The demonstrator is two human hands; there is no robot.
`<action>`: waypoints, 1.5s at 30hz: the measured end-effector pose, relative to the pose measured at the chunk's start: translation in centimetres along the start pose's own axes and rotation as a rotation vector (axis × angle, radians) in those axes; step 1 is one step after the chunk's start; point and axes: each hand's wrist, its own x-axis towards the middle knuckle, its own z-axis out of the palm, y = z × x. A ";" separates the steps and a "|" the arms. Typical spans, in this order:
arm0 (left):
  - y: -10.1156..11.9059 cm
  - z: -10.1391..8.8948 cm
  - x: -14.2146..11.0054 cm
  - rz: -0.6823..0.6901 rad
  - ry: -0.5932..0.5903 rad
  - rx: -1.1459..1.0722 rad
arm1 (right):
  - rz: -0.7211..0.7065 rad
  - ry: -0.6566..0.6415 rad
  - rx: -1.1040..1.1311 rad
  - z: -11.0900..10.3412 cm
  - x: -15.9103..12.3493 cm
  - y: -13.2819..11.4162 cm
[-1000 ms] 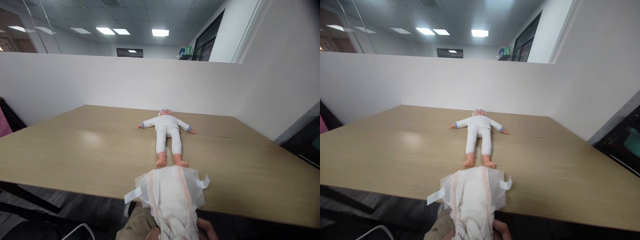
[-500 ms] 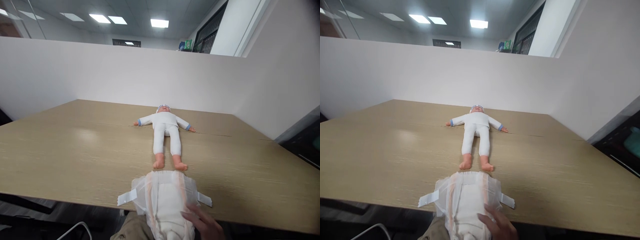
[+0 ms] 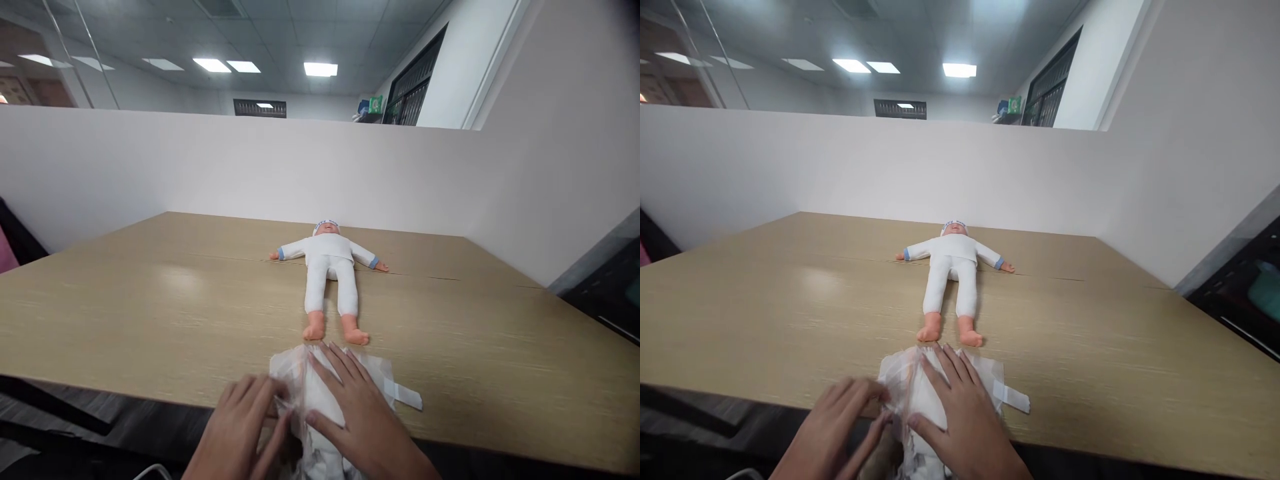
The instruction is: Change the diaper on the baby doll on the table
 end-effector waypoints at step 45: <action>-2.3 -5.5 35.1 0.396 -0.259 -0.685 | -0.226 0.322 0.135 -4.9 26.1 14.0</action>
